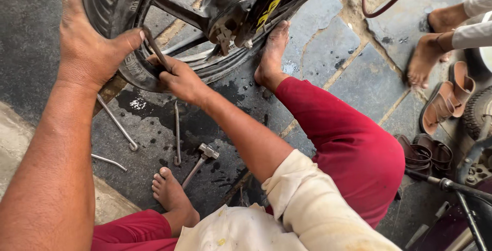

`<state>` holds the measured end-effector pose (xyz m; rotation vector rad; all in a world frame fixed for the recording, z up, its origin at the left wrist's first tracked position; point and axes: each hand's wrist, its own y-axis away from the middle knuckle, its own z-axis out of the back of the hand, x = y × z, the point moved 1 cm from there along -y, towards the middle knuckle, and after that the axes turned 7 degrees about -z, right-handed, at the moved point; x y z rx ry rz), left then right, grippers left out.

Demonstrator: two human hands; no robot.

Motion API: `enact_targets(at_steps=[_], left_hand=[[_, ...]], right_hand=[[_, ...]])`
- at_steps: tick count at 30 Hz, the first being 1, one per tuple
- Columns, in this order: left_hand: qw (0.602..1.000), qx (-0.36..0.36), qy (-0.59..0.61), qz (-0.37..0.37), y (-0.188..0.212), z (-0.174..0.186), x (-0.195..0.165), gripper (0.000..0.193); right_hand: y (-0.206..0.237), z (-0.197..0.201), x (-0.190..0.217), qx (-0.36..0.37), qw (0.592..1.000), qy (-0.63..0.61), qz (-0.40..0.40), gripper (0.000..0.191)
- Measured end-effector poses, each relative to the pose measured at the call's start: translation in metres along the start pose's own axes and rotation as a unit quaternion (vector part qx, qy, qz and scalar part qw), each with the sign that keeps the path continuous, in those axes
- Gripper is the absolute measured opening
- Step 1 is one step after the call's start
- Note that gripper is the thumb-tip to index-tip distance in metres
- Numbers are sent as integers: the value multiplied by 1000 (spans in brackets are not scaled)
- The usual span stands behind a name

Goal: The person sits on the ground beside a motorcycle and works on the front wheel, holding the tire steady with one hand while using a spanner and a metal rod on the wheel hub and rim area. They reposition around the wheel and continue loosening and prying at the wheel components.

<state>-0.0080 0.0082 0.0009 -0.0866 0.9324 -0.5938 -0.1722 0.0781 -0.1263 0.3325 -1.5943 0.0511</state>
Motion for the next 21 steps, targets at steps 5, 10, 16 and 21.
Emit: enact_targets(at_steps=[5,10,16,21], left_hand=[[996,-15,-57,-73,-4,0,-1,93],[987,-23,-135,-88,-5,-3,3,101],[996,14,-65,54,-9,-4,5,102],[999,3,-54,6,-11,-4,-5,102]], right_hand=[[-3,13,3,49,995,5,-91,59],[1,14,2,77,993,-38,-76,49],[13,11,19,5,994,105,-36,28],[55,25,45,-96,929,299,-196,35]])
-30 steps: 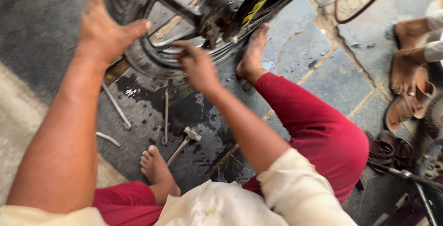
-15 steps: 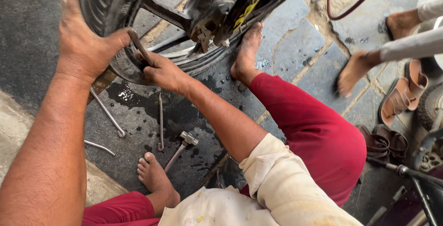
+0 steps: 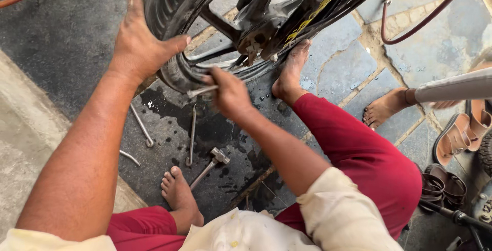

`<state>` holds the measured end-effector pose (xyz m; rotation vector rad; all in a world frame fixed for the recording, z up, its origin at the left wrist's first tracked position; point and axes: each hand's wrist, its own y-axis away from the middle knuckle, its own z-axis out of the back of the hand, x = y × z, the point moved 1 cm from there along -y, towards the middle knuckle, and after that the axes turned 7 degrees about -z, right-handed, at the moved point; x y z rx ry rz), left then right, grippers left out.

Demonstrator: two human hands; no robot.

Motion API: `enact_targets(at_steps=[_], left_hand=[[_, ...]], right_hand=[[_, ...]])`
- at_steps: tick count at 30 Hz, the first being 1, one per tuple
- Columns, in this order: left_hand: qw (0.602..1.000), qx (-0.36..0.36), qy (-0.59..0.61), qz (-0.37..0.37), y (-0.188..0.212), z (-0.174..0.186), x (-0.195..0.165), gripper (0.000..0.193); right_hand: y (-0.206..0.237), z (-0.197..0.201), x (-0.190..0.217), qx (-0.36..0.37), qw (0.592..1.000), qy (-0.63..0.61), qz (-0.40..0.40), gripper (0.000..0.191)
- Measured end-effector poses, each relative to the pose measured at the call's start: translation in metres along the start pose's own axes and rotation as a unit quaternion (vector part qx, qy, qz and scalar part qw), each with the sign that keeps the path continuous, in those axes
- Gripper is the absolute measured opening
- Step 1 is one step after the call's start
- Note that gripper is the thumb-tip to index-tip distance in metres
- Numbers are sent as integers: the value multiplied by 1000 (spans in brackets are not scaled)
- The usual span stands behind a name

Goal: The person sits on the ground beside a motorcycle and works on the front wheel, holding the tire steady with one hand while using a spanner and a metal rod on the wheel hub and rim area. They reposition around the wheel and continue loosening and prying at the wheel components.

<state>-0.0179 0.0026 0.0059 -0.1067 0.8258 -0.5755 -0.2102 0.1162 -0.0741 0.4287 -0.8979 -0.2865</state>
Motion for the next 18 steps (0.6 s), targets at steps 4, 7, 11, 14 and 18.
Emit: enact_targets(at_steps=[4,7,11,14,18], left_hand=[[996,18,-87,-22,-5,10,-14,112],[991,32,-130,-19,-15,17,-29,110],[991,19,-114,-63,-34,18,-49,103],[984,131,-76,91,-42,24,-43,104],[992,86,-75,-51,-38,27,-32,90]], right_hand=[[14,43,-22,-74,971,173,148,35],[15,82,-36,-100,925,134,342,29],[17,113,-38,-98,926,278,236,24],[20,113,-22,-85,921,327,192,35],[16,101,3,-12,908,375,189,37]])
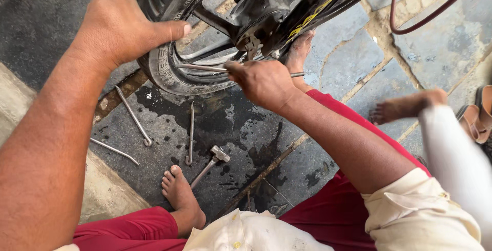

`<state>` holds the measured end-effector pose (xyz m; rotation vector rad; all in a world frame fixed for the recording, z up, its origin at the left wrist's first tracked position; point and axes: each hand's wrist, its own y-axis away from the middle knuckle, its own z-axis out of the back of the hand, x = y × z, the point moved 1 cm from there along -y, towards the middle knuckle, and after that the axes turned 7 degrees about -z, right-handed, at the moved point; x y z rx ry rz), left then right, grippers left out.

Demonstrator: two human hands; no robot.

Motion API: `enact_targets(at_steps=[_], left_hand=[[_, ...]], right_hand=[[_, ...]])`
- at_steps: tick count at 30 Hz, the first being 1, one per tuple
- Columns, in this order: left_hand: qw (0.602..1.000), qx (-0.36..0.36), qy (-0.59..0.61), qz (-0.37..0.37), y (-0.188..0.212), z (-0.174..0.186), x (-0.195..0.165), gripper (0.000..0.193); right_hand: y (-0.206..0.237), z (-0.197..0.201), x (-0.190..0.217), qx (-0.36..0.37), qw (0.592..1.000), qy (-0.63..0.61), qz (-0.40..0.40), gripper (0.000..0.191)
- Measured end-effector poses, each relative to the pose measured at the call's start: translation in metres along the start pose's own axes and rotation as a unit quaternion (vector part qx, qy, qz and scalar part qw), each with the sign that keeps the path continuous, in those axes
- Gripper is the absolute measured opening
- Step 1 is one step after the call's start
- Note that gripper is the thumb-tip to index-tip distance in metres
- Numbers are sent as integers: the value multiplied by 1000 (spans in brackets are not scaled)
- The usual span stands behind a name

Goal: The person sits on the ground beside a motorcycle and works on the front wheel, holding the tire steady with one hand while using a spanner and a metal rod on the wheel hub and rim area. They reposition around the wheel and continue loosening and prying at the wheel components.

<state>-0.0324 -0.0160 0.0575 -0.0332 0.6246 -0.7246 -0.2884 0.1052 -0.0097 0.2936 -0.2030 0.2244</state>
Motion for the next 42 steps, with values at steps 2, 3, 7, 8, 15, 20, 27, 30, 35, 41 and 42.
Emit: enact_targets(at_steps=[2,3,7,8,15,20,27,30,35,41,42], left_hand=[[999,0,-32,0,2,-4,4,84],[1000,-9,-26,-14,2,-5,5,83],[999,-28,-24,-34,3,-7,3,82],[999,-31,-31,-31,3,-7,3,83],[1000,-15,2,20,1,-8,12,88],[999,-37,-29,-27,0,-5,10,92],[999,-46,-15,20,3,-13,6,104],[999,-16,9,51,3,-14,10,102],[998,-46,-43,-1,-1,-12,11,96],[996,-56,-66,-23,3,-14,16,89],[997,-54,-57,-19,4,-14,18,89]], right_hand=[[-6,3,6,-8,999,24,21,33],[-8,4,8,-12,999,38,31,32],[-12,10,11,44,997,47,33,27],[-13,11,14,42,998,22,34,26],[-5,-32,52,138,921,-346,-113,45],[21,-87,132,186,654,-641,-355,38],[-32,-134,259,-96,499,-805,-306,36],[-44,-177,206,-190,758,-594,-189,32],[8,-179,90,-53,868,-472,-148,28],[18,-70,7,-7,946,-323,-13,28],[13,-60,3,-9,958,-286,-19,28]])
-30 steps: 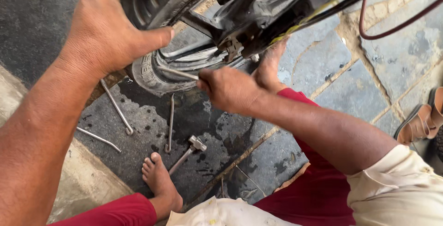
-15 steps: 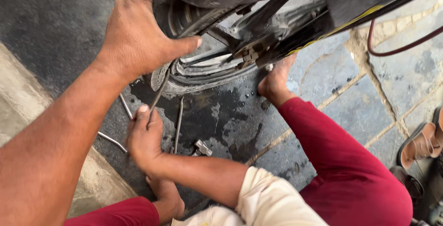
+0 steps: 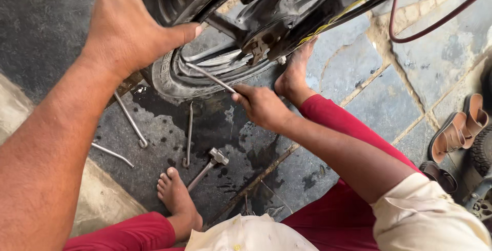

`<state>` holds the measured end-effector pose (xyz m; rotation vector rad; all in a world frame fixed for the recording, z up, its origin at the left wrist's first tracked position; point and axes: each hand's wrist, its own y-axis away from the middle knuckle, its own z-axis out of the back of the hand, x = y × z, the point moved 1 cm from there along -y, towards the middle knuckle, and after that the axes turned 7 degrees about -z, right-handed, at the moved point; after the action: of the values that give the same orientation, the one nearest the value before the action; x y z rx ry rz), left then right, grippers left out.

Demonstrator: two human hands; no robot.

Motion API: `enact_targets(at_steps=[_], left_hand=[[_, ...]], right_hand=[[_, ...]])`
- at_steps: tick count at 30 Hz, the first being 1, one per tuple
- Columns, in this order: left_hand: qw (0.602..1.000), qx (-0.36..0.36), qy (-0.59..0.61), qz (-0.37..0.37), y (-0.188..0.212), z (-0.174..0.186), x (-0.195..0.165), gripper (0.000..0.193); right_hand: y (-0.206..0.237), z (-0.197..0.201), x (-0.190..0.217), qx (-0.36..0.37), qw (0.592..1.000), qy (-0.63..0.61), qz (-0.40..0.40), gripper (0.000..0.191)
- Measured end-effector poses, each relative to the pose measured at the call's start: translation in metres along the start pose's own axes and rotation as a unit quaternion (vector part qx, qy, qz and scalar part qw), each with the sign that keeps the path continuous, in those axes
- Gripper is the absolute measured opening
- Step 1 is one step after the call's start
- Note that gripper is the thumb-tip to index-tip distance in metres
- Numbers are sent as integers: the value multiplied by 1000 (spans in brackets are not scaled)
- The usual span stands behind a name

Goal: The person sits on the ground beside a motorcycle and works on the front wheel, holding the tire steady with one hand while using a spanner and a metal rod on the wheel hub and rim area. They reposition around the wheel and continue loosening and prying at the wheel components.

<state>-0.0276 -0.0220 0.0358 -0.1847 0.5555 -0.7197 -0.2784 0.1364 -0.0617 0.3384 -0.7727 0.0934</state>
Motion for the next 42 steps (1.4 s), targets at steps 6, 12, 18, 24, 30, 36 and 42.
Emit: enact_targets(at_steps=[6,12,18,24,30,36,42], left_hand=[[999,-3,-35,-26,9,-5,2,89],[998,-23,-44,-46,15,-6,2,86],[1000,-21,-15,-6,16,-9,-2,85],[999,-25,48,3,3,3,-16,90],[995,-92,31,-34,6,1,-29,103],[997,-70,18,-21,8,-12,-10,110],[998,-40,38,-20,14,-14,-3,103]], right_hand=[[-22,14,12,69,971,225,-39,31],[-41,35,51,89,943,320,25,23],[-43,-12,41,203,949,142,-194,26],[5,-139,59,-12,917,-261,-301,42],[-27,-259,100,-253,809,-473,-239,29],[-30,-214,-32,-151,961,-230,1,13],[-30,-132,-29,-211,958,-193,13,21]])
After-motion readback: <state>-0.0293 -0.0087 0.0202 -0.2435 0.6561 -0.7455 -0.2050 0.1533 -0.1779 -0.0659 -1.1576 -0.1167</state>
